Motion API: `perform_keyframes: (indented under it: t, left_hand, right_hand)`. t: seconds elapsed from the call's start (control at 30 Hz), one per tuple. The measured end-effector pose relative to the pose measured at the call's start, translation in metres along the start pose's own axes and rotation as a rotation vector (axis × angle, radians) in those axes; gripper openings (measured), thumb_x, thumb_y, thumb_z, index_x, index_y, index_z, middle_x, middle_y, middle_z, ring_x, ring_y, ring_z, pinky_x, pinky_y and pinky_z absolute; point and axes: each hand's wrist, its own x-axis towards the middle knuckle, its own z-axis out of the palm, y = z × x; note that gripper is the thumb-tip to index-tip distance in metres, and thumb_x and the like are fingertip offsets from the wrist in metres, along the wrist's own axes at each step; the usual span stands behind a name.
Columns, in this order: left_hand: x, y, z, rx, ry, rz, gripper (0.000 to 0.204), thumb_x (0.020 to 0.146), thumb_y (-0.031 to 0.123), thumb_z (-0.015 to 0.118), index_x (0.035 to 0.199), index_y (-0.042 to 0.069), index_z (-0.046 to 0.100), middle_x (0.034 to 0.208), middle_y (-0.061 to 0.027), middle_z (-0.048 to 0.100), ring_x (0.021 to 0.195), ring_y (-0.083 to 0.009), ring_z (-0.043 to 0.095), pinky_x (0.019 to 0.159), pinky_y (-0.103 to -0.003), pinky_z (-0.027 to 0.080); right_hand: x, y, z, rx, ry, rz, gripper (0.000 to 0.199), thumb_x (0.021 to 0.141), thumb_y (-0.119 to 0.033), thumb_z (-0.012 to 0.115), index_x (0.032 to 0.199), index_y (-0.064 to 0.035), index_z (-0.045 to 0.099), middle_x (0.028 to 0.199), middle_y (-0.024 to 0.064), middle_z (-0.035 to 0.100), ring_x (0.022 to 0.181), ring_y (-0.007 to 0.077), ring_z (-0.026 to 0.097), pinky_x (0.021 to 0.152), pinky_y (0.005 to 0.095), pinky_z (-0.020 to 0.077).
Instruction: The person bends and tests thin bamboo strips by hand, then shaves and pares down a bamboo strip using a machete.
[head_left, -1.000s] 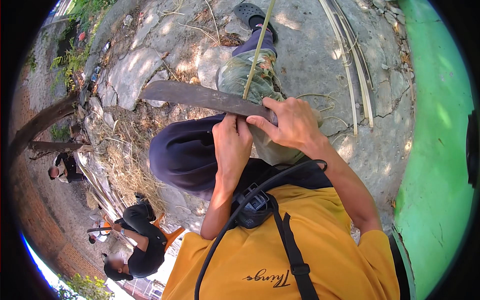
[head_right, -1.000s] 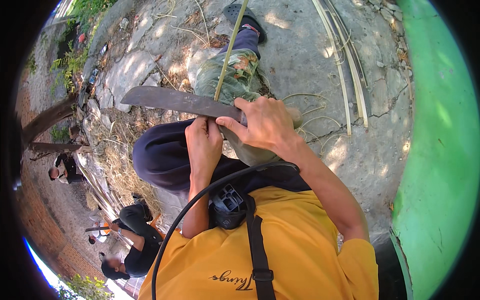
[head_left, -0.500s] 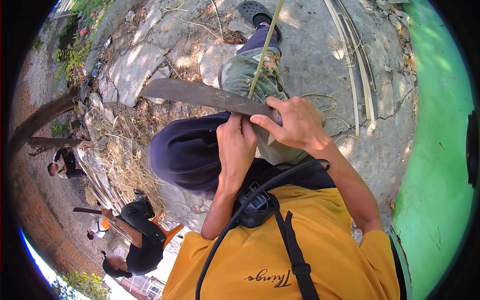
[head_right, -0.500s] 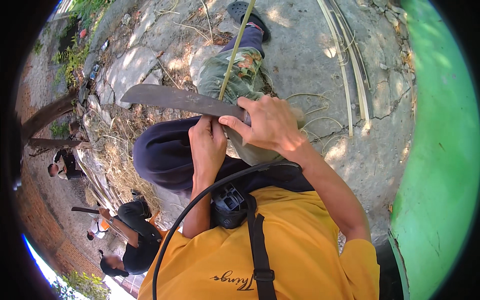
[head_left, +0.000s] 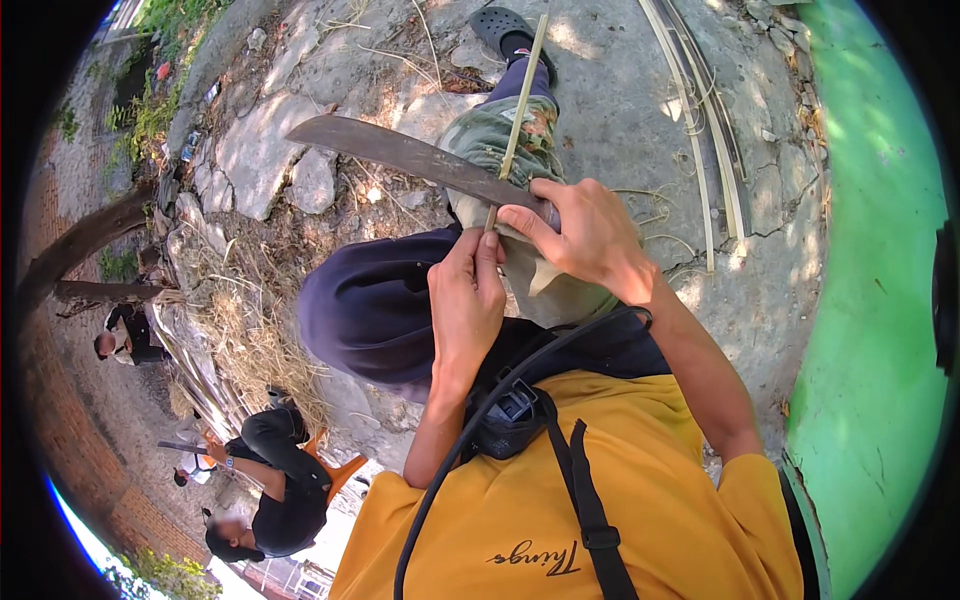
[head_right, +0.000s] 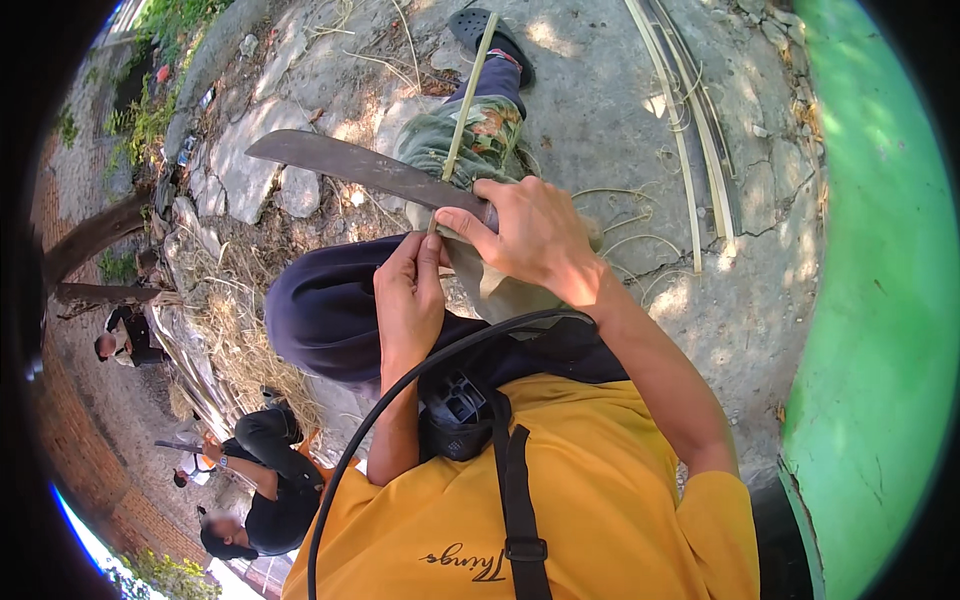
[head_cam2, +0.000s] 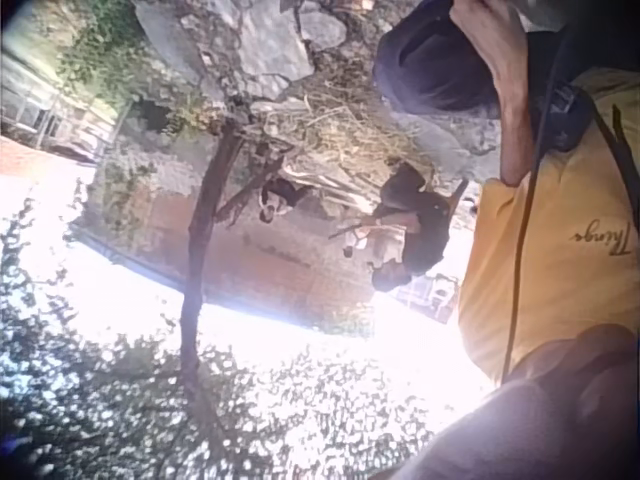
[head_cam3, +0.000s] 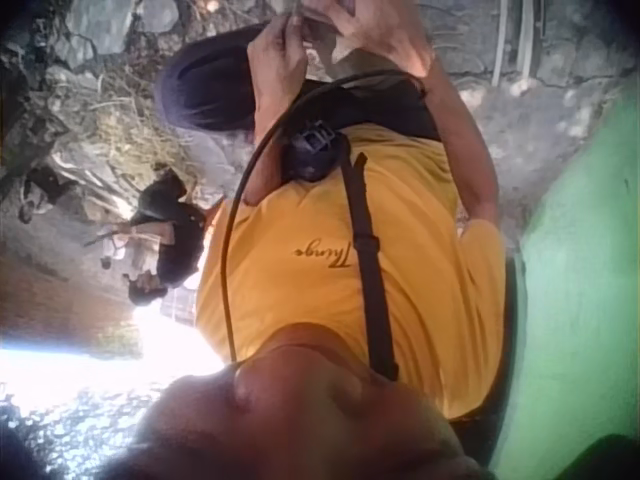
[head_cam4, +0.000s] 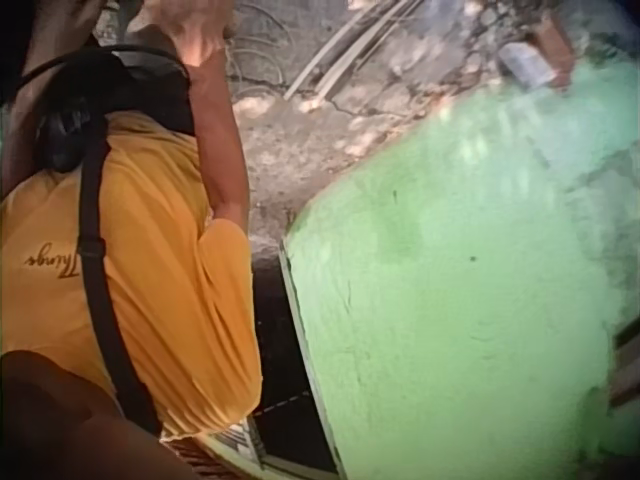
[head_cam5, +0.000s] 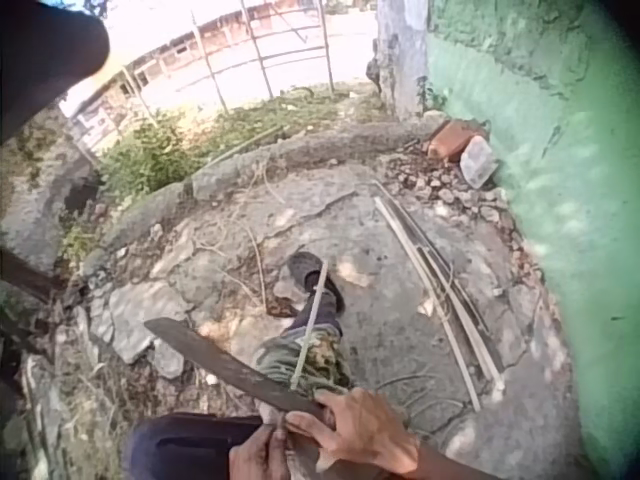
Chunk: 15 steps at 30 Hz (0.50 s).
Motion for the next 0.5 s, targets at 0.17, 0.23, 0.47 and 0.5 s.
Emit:
perform_keyframes:
  t: [0.17,0.23,0.47,0.5]
  left_hand:
    - [0.004,-0.006,-0.001,-0.155,0.044,0.008,0.027,0.111,0.014,0.054,0.094,-0.003,0.064,0.073,-0.0096,0.061,0.064,-0.0116,0.05,0.058,-0.034,0.041]
    - [0.0,-0.004,-0.008,-0.146,-0.066,-0.083,0.028,0.112,0.015,0.054,0.094,-0.003,0.064,0.071,-0.0049,0.056,0.064,-0.0092,0.045,0.057,-0.032,0.037]
    - [-0.014,-0.012,-0.01,-0.178,-0.077,-0.149,0.03,0.113,0.017,0.053,0.092,-0.002,0.062,0.071,-0.0019,0.051,0.065,-0.0077,0.041,0.056,-0.031,0.034]
    - [-0.014,-0.012,-0.01,-0.18,-0.076,-0.152,0.029,0.113,0.017,0.053,0.092,-0.002,0.062,0.071,-0.0016,0.051,0.065,-0.0076,0.041,0.056,-0.031,0.034]
  right_hand:
    - [-0.006,-0.001,0.004,-0.021,-0.031,-0.065,0.069,0.096,-0.063,0.069,0.092,0.0056,0.077,0.063,0.0225,0.068,0.06,0.042,0.07,0.059,0.0485,0.0557]
    - [-0.003,0.0,0.002,-0.022,-0.025,-0.034,0.069,0.095,-0.064,0.07,0.093,0.0046,0.078,0.065,0.0224,0.069,0.062,0.0416,0.071,0.06,0.0491,0.0563]
    - [-0.012,0.0,0.009,-0.104,0.014,-0.094,0.066,0.094,-0.064,0.07,0.094,0.0016,0.078,0.066,0.021,0.07,0.064,0.0418,0.072,0.062,0.05,0.0573]
    - [-0.013,0.001,0.01,-0.113,0.018,-0.093,0.066,0.094,-0.064,0.07,0.095,0.0015,0.079,0.066,0.0208,0.07,0.064,0.0419,0.072,0.062,0.0504,0.0572]
